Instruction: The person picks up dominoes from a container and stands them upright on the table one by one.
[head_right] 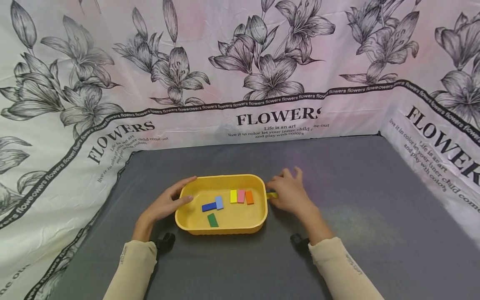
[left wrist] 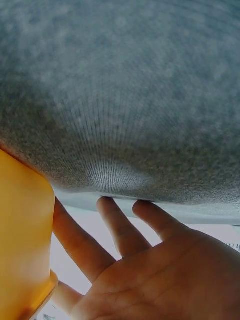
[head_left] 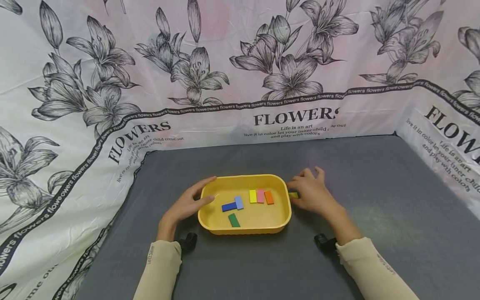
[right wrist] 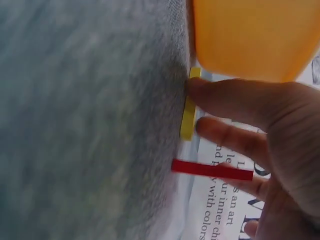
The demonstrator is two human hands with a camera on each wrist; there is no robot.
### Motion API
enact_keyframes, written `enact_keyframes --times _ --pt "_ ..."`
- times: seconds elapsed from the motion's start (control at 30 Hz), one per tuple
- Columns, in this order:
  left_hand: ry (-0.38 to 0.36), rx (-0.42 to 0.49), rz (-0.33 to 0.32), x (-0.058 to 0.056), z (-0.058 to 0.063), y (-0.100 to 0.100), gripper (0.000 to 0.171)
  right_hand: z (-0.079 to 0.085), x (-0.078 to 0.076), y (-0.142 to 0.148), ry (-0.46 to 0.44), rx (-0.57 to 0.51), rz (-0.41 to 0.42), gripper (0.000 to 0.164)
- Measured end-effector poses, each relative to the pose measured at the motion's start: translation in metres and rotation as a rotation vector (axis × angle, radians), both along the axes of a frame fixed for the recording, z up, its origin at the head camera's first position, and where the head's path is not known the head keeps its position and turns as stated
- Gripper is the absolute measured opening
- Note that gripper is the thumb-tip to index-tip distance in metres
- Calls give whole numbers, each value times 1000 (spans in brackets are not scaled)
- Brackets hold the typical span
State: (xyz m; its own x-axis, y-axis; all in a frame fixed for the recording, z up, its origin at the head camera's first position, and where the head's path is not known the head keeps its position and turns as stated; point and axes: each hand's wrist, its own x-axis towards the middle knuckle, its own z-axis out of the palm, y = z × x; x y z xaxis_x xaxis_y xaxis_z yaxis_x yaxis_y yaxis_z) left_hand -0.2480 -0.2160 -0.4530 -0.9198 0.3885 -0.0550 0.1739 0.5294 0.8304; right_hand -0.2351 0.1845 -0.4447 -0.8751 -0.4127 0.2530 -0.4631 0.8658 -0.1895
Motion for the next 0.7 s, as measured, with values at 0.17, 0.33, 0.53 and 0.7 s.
enact_keyframes --times 0.17,0.33,0.53,0.7 --pt "1 -1 1 1 1 0 62 4 -2 -10 -31 48 -15 11" --pt "-10 -2 7 2 1 1 62 11 -5 -15 -53 74 3 9" --pt "-19 -6 17 1 1 1 62 13 -7 -12 -106 50 25 11" --pt "-20 -14 26 1 2 2 62 14 -12 -4 -108 -51 4 8"
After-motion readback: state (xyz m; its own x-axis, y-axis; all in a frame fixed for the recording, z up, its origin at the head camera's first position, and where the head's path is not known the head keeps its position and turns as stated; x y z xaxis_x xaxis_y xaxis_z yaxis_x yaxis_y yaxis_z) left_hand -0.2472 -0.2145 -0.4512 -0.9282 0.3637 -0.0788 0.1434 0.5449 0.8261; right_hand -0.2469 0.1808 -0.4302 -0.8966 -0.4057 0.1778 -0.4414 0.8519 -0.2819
